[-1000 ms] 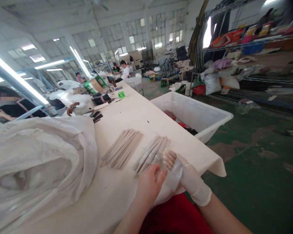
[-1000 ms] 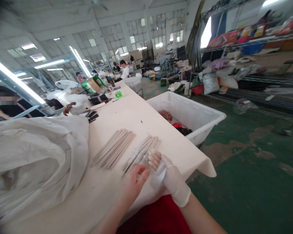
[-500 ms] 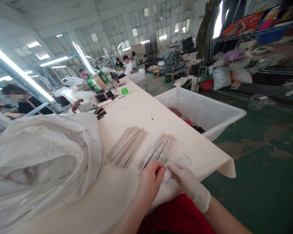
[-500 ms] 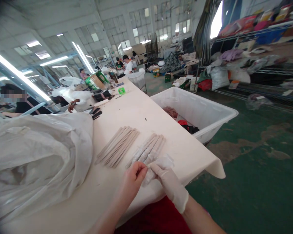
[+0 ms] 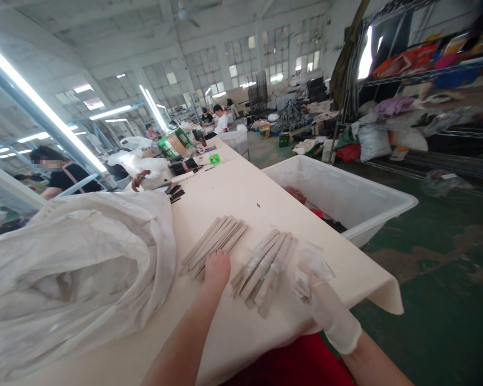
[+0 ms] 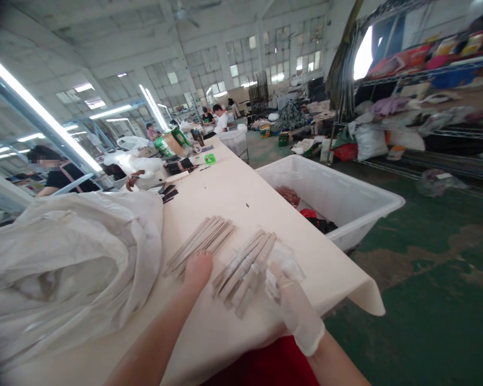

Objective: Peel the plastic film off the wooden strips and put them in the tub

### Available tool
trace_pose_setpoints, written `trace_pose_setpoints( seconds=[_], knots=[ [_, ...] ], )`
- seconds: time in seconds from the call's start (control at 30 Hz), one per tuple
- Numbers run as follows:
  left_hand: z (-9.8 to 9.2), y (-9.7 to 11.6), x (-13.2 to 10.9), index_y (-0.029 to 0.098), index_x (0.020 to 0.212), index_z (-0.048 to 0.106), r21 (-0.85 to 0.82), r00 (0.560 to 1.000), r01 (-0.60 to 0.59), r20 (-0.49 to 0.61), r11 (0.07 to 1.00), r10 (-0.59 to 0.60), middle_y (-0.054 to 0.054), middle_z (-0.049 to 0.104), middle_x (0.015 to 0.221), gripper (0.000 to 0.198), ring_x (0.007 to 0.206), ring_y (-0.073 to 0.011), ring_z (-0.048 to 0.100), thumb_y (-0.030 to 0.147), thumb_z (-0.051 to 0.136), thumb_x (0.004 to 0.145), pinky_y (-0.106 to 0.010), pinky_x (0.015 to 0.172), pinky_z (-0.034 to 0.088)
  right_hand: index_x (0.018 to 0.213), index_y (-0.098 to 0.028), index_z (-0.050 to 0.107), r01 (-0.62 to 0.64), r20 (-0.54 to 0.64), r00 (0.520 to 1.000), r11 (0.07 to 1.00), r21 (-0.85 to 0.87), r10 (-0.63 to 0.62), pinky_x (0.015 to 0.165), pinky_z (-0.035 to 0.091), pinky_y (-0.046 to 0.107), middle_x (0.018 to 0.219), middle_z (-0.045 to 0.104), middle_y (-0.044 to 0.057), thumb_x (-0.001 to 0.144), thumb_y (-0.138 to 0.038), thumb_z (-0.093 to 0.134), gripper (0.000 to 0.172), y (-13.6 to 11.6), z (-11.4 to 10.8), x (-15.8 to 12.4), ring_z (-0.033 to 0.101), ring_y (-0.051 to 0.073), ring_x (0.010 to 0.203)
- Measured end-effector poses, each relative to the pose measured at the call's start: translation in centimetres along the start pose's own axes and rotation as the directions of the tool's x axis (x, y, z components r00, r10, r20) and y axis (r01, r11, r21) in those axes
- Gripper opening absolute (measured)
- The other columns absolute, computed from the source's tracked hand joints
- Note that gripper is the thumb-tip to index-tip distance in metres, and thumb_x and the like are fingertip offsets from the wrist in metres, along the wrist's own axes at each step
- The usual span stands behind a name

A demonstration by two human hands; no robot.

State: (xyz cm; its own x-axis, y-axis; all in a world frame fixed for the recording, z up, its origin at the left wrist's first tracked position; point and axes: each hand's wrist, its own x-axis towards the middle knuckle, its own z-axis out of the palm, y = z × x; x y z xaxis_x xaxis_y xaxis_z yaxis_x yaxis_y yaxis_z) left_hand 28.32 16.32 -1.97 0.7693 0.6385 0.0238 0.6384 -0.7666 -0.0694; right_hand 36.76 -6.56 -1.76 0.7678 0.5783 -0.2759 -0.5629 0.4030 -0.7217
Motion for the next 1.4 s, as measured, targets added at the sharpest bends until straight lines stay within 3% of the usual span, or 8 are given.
trace_pose_setpoints(
  seconds=[0.27,0.4,0.53,0.73,0.93,1.17,1.3,1.4],
  knots=[
    [-0.7,-1.7,-4.8,0.015,0.102,0.057,-0.319,0.995,0.067,-0.049,0.945,-0.087,-0.007,0.068,0.087,0.026,0.082,-0.0179,0.066,0.021,0.033,0.093,-0.026,0.072,0.049,0.05,-0.02,0.039,-0.037,0.036,0.999,0.989,0.145,0.032,0.037,0.023,0.019,0.039,0.031,-0.01,0.055,-0.048,0.086,0.055,-1.8,-0.3,1.2,0.024,0.004,0.038],
    [-1.7,-2.2,-9.7,0.017,0.089,0.059,-0.821,0.996,0.053,0.006,0.568,-0.084,0.002,0.058,0.062,0.035,0.058,-0.0156,0.056,0.049,0.047,0.085,-0.025,0.054,0.045,0.051,-0.02,0.038,-0.081,-0.005,0.996,0.968,0.239,0.085,0.034,0.02,0.018,0.036,0.028,-0.012,0.045,-0.043,0.092,0.059,-1.7,-0.5,2.3,0.019,0.002,0.035],
    [-3.9,-1.0,-13.3,0.018,0.085,0.06,-0.923,0.99,0.074,0.024,0.377,-0.137,0.004,0.052,0.059,0.036,0.054,-0.0114,0.046,0.053,0.058,0.078,-0.021,0.051,0.037,0.049,-0.02,0.035,-0.176,0.078,0.984,0.942,0.284,0.161,0.033,0.022,0.016,0.034,0.028,-0.013,0.044,-0.042,0.092,0.061,-1.6,-0.5,2.6,0.018,0.002,0.034],
    [-5.5,-0.4,-14.6,0.019,0.084,0.062,-0.864,0.995,-0.001,-0.051,0.503,-0.086,0.002,0.057,0.063,0.029,0.057,-0.0125,0.049,0.048,0.056,0.082,-0.022,0.054,0.039,0.045,-0.021,0.027,-0.241,0.117,0.969,0.93,0.279,0.216,0.032,0.023,0.017,0.033,0.027,-0.012,0.043,-0.042,0.093,0.069,-1.5,-0.2,2.4,0.018,0.002,0.033],
    [-5.4,-0.2,-14.6,0.021,0.085,0.064,-0.752,0.998,-0.055,-0.049,0.657,0.028,-0.002,0.064,0.069,0.025,0.066,-0.017,0.058,0.043,0.053,0.084,-0.027,0.065,0.047,0.054,-0.02,0.05,-0.027,-0.024,0.999,0.999,0.045,0.029,0.036,0.032,0.02,0.043,0.044,-0.007,0.058,-0.046,0.085,0.044,-1.2,0.5,1.2,0.035,0.006,0.037],
    [-4.0,3.1,-13.3,0.017,0.104,0.057,-0.885,0.996,0.059,0.084,0.462,0.033,-0.005,0.065,0.081,0.035,0.073,-0.0175,0.059,0.044,0.05,0.083,-0.028,0.067,0.046,0.066,-0.017,0.071,-0.108,0.006,0.992,0.847,-0.521,0.129,0.054,0.044,0.031,0.06,0.066,0.005,0.062,-0.064,0.072,0.047,3.7,1.3,-2.1,0.06,0.022,0.061],
    [-4.1,3.9,-12.9,0.014,0.118,0.05,-0.899,0.937,0.21,0.297,0.384,0.182,0.005,0.049,0.059,0.049,0.048,-0.0114,0.041,0.05,0.041,0.086,-0.023,0.047,0.032,0.064,-0.02,0.074,-0.088,-0.029,0.996,0.802,-0.591,0.088,0.06,0.045,0.033,0.062,0.068,0.004,0.059,-0.062,0.075,0.043,5.1,0.6,-2.6,0.06,0.023,0.062],
    [-4.9,3.8,-12.8,0.015,0.106,0.056,-0.913,0.939,0.208,0.287,0.352,0.19,0.006,0.043,0.059,0.044,0.052,-0.0111,0.039,0.051,0.042,0.085,-0.022,0.049,0.03,0.064,-0.02,0.073,-0.078,0.015,0.994,0.812,-0.579,0.106,0.061,0.047,0.034,0.064,0.069,0.005,0.059,-0.061,0.076,0.041,4.2,0.8,-3.0,0.062,0.025,0.065]
  ],
)
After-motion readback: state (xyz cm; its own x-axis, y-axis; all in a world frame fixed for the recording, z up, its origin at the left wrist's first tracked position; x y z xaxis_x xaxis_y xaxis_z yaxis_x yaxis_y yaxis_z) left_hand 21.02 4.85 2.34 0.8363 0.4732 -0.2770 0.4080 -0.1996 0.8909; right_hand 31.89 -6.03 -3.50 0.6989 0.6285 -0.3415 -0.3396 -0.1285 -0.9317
